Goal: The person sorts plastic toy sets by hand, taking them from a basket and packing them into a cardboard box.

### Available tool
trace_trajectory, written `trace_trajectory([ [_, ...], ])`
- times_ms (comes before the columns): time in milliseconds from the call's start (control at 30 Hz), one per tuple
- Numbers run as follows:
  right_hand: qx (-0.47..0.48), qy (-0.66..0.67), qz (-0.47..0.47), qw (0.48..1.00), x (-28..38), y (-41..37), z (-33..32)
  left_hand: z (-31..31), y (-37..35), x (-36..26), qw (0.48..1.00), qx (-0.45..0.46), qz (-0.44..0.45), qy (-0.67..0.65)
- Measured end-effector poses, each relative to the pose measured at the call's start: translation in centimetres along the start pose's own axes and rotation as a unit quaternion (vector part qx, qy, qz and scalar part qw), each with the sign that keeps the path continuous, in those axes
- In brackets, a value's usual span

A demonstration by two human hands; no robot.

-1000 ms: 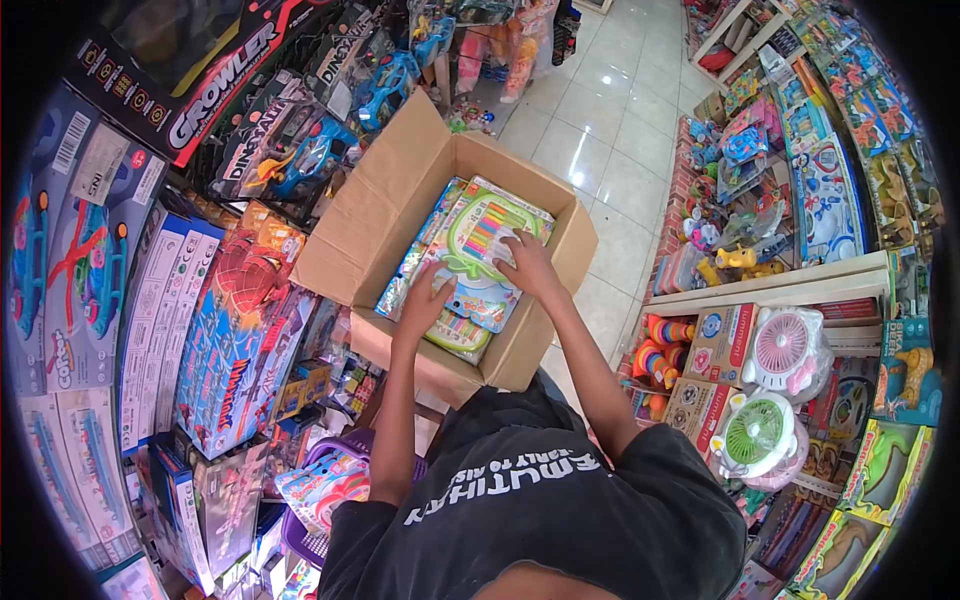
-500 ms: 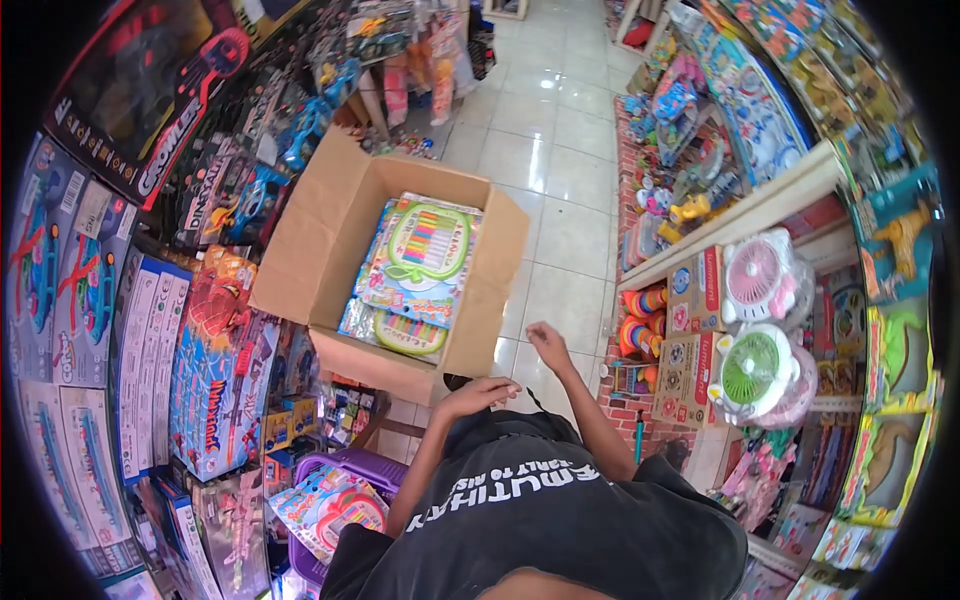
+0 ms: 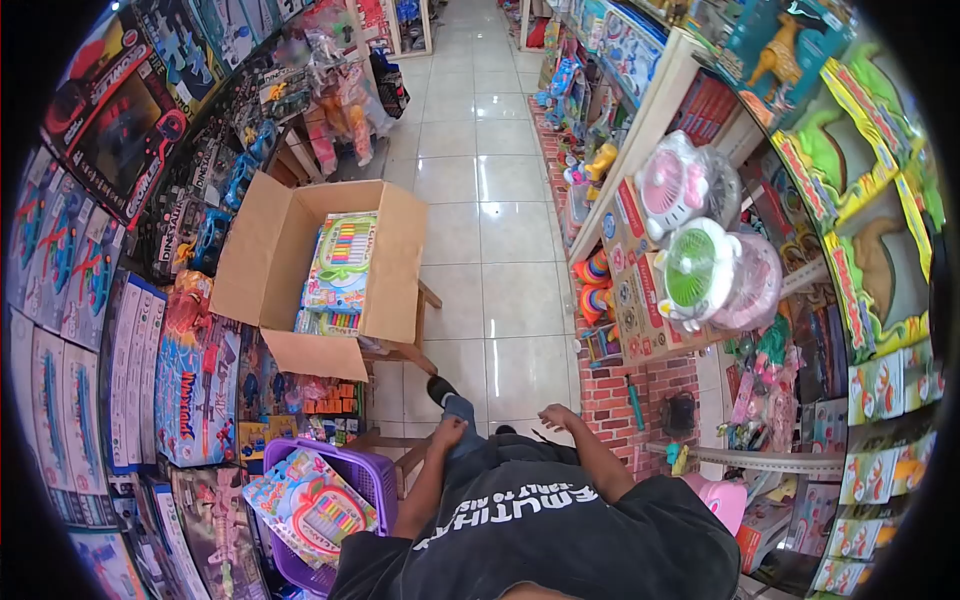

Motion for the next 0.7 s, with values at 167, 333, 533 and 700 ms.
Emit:
trace_trajectory([
  [167, -0.035, 0.033, 0.041, 0.998, -7.2, -2.0, 0.5, 0.6, -3.2, 1.9, 0.998, -0.026, 0.005, -0.056],
  [333, -0.029, 0.06, 0.041, 0.997, -7.9, -4.1, 3.9, 2.3, -2.4, 5.4, 0.999, -0.002, 0.047, 0.001],
  [533, -0.055, 0.072, -0.024, 0.996, -6.9, -4.4, 5.0, 4.0, -5.2, 6.9, 0.994, 0.056, 0.03, 0.093],
  [700, -0.076, 0.07, -0.036, 0.994, -7.2, -5.2, 7.9, 5.5, -7.9, 8.1, 0.988, 0.085, 0.061, 0.116],
])
Point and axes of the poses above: each hand's wrist, its own y-axis towards the middle knuckle, its own z-axis out of the palm, x = y × z, the point moved 9 cm from there along y, towards the middle knuckle, and after that the axes turned 12 degrees about -z, right-handed, at the moved point
